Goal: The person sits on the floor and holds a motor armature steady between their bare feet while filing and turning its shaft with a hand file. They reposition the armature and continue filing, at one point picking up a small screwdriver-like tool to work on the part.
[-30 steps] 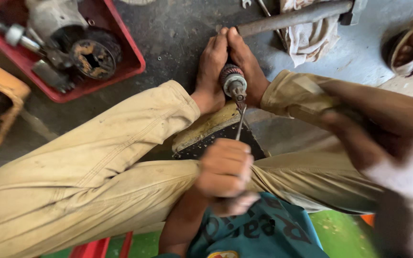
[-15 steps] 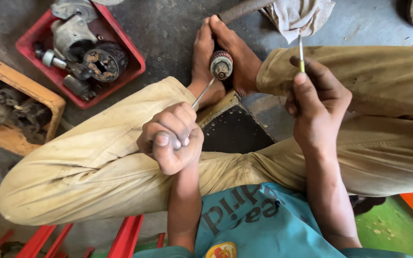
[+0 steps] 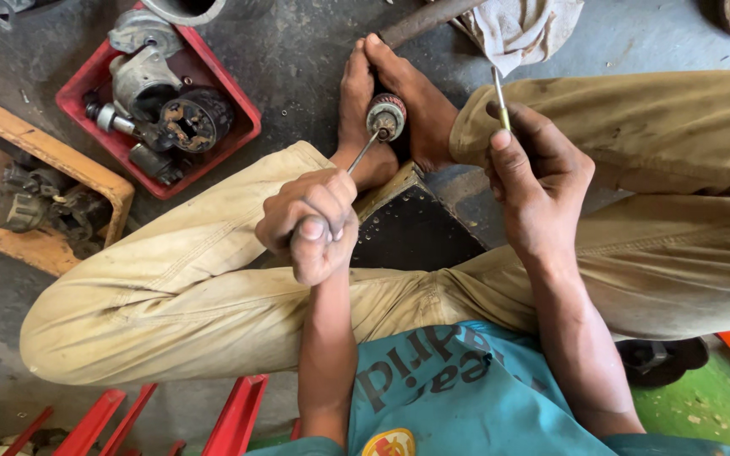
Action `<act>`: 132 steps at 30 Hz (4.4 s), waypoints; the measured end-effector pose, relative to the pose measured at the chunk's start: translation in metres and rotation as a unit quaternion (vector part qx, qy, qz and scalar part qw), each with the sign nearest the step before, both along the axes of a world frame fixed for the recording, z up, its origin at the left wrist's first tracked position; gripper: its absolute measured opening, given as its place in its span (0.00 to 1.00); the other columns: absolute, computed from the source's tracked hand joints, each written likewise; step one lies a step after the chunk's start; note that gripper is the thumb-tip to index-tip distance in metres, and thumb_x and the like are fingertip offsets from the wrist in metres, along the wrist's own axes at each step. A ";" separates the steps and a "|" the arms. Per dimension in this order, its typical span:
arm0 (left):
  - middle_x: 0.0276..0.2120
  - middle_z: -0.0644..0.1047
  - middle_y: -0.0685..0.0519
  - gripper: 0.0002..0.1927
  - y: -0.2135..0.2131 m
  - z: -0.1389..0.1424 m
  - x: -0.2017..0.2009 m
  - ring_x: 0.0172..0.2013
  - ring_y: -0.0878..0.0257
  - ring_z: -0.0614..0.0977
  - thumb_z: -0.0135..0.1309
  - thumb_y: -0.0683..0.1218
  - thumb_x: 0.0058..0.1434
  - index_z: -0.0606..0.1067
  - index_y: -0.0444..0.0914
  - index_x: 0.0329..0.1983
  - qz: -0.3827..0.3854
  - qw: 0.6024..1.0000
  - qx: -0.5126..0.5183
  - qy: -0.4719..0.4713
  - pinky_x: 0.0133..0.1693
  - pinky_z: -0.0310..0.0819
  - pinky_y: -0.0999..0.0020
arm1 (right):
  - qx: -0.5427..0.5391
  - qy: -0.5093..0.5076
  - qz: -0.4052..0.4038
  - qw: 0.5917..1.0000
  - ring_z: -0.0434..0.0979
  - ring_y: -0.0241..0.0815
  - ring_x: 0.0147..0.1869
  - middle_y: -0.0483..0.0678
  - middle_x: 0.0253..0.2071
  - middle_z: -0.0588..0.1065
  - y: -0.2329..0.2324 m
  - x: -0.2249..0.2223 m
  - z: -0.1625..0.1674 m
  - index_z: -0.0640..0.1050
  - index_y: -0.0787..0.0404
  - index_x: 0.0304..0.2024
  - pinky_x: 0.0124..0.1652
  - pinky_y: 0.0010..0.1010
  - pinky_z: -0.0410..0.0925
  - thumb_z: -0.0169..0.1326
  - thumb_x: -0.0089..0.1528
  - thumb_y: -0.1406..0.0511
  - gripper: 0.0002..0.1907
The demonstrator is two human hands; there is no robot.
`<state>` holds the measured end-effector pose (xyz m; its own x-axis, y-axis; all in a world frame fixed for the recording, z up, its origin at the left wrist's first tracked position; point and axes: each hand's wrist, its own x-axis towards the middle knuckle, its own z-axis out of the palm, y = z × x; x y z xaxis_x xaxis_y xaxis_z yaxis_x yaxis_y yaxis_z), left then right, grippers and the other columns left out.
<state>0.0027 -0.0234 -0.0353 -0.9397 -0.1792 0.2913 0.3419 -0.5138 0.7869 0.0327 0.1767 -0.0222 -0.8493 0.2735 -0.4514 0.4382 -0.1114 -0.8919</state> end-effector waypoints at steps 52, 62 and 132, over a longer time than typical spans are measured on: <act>0.14 0.68 0.54 0.23 0.007 0.006 -0.068 0.18 0.62 0.66 0.50 0.49 0.67 0.68 0.37 0.15 -0.169 0.950 -0.260 -0.032 0.75 0.42 0.57 | 0.138 -0.065 0.153 0.976 0.77 0.31 0.39 0.46 0.36 0.80 -0.004 -0.002 0.011 0.75 0.68 0.58 0.41 0.24 0.70 0.55 0.69 0.68 0.16; 0.18 0.66 0.52 0.24 0.013 -0.001 -0.076 0.21 0.59 0.67 0.52 0.49 0.73 0.66 0.36 0.21 -0.243 0.918 -0.314 -0.009 0.67 0.48 0.62 | 0.372 0.031 0.327 0.868 0.77 0.60 0.38 0.57 0.35 0.76 -0.013 -0.017 0.019 0.77 0.66 0.43 0.37 0.43 0.69 0.59 0.63 0.69 0.08; 0.20 0.65 0.44 0.22 0.041 -0.011 -0.094 0.19 0.50 0.68 0.50 0.50 0.73 0.68 0.32 0.26 -0.195 0.970 -0.145 0.004 0.28 0.63 0.56 | 0.566 0.302 0.645 0.414 0.81 0.42 0.37 0.42 0.34 0.79 0.007 -0.045 -0.006 0.85 0.51 0.37 0.32 0.43 0.70 0.55 0.58 0.59 0.10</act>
